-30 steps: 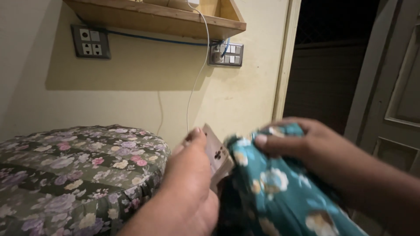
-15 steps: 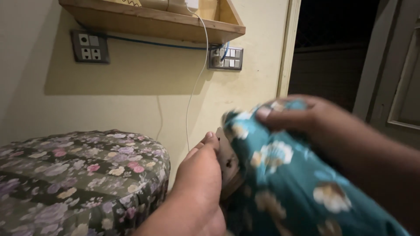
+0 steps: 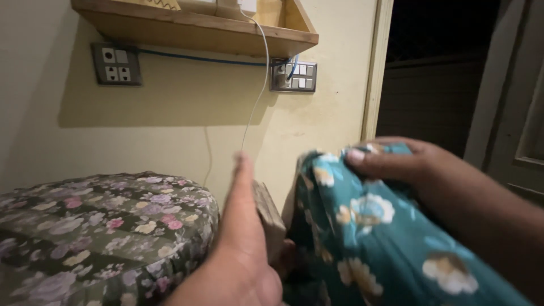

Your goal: Wiping a watch, hairbrush, and playing cards with a cloth and organizing them.

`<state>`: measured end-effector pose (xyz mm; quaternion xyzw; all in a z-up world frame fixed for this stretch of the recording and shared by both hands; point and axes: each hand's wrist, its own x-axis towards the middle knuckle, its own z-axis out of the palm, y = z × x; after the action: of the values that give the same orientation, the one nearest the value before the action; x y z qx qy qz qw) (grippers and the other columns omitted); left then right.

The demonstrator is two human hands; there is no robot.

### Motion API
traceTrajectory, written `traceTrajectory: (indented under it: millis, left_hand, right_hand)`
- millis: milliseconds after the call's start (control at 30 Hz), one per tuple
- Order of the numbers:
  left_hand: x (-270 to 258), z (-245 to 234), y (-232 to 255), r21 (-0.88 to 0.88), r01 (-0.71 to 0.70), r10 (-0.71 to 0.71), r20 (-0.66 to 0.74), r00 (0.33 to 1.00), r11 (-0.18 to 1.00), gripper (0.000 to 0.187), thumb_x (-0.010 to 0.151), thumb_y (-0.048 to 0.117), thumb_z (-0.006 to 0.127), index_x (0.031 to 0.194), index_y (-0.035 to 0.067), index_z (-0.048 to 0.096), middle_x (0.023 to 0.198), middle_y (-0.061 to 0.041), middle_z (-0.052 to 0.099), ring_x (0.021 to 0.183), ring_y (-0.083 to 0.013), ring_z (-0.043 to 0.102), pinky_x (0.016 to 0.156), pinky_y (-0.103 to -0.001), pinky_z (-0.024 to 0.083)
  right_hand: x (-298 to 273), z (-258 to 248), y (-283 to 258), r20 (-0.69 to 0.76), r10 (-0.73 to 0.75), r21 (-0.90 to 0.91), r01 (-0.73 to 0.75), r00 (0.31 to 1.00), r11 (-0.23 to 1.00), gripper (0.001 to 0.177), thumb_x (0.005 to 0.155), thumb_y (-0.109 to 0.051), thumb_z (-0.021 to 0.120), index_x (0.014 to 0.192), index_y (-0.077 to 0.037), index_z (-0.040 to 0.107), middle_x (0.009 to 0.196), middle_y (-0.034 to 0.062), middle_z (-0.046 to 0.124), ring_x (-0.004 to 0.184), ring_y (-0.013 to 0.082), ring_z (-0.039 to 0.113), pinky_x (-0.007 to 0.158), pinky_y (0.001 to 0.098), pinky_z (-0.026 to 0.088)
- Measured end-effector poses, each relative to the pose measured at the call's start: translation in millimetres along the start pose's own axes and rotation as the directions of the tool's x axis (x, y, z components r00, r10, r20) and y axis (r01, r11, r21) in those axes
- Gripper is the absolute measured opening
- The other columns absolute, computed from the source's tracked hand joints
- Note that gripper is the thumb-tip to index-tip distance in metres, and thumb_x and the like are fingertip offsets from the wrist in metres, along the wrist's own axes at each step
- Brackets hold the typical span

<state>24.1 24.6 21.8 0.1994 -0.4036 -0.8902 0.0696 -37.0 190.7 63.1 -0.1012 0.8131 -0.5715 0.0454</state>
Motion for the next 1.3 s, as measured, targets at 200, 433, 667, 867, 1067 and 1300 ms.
traceTrajectory:
  millis: [200, 433, 667, 867, 1067, 1300]
  left_hand:
    - [22.5, -0.9, -14.1, 0.022, 0.187, -0.186, 0.272, 0.944, 0.982, 0.07, 0.081, 0.069, 0.054, 0.117, 0.012, 0.074, 0.102, -0.016, 0.078, 0.089, -0.0355, 0.069, 0.088, -0.051, 0.054]
    - [60.5, -7.0, -23.7, -0.431, -0.117, 0.095, -0.073, 0.993, 0.895, 0.034, 0.089, 0.04, 0.07, 0.098, 0.011, 0.056, 0.086, -0.008, 0.06, 0.087, -0.0293, 0.066, 0.087, -0.053, 0.056]
    - [12.6, 32.1, -37.5, -0.317, 0.129, -0.098, 0.113, 0.989, 0.94, 0.053, 0.077, 0.062, 0.055, 0.097, 0.016, 0.07, 0.094, -0.011, 0.073, 0.084, -0.0327, 0.065, 0.082, -0.048, 0.053]
    - [19.0, 42.2, -50.7, -0.1, 0.109, -0.061, 0.398, 0.915, 0.989, 0.078, 0.075, 0.074, 0.049, 0.107, 0.008, 0.077, 0.099, -0.018, 0.077, 0.091, -0.0366, 0.068, 0.084, -0.049, 0.056]
    - [45.6, 30.1, -54.3, -0.397, -0.226, 0.298, 0.128, 0.946, 0.889, 0.059, 0.09, 0.046, 0.06, 0.135, 0.01, 0.05, 0.12, -0.021, 0.072, 0.109, -0.0323, 0.066, 0.096, -0.046, 0.055]
    - [7.3, 36.5, -54.7, -0.172, -0.064, 0.089, 0.14, 0.986, 0.983, 0.05, 0.086, 0.053, 0.056, 0.12, 0.017, 0.066, 0.109, -0.013, 0.076, 0.092, -0.0333, 0.068, 0.08, -0.048, 0.055]
  right_hand:
    - [-2.5, 2.6, 10.7, 0.168, -0.078, 0.043, 0.072, 0.983, 0.996, 0.047, 0.084, -0.036, 0.079, 0.118, -0.005, 0.07, 0.089, 0.0181, 0.079, 0.074, 0.0294, 0.075, 0.072, 0.0414, 0.062]
    - [6.2, -8.3, 39.9, 0.397, -0.032, -0.119, 0.086, 0.917, 0.989, 0.047, 0.077, -0.033, 0.084, 0.113, -0.007, 0.07, 0.079, 0.0157, 0.078, 0.067, 0.0251, 0.072, 0.065, 0.0374, 0.06]
    - [32.5, -46.7, 20.7, 0.249, -0.115, -0.047, 0.13, 0.962, 0.99, 0.052, 0.078, -0.033, 0.083, 0.121, -0.008, 0.068, 0.096, 0.0182, 0.073, 0.076, 0.0321, 0.074, 0.069, 0.0426, 0.064]
    - [25.2, -46.9, 17.5, 0.393, -0.166, -0.03, 0.194, 0.904, 0.981, 0.053, 0.076, -0.037, 0.083, 0.119, -0.008, 0.068, 0.096, 0.0151, 0.077, 0.08, 0.0274, 0.074, 0.073, 0.0378, 0.063]
    - [27.5, -62.9, 31.1, 0.503, -0.127, -0.152, 0.232, 0.855, 0.961, 0.054, 0.075, -0.035, 0.087, 0.12, -0.01, 0.068, 0.094, 0.0128, 0.075, 0.084, 0.0226, 0.068, 0.076, 0.0364, 0.058]
    - [37.3, -59.6, 5.8, 0.228, -0.162, -0.02, 0.171, 0.96, 0.985, 0.054, 0.079, -0.036, 0.08, 0.124, -0.009, 0.068, 0.1, 0.0176, 0.072, 0.086, 0.0359, 0.073, 0.076, 0.0473, 0.064]
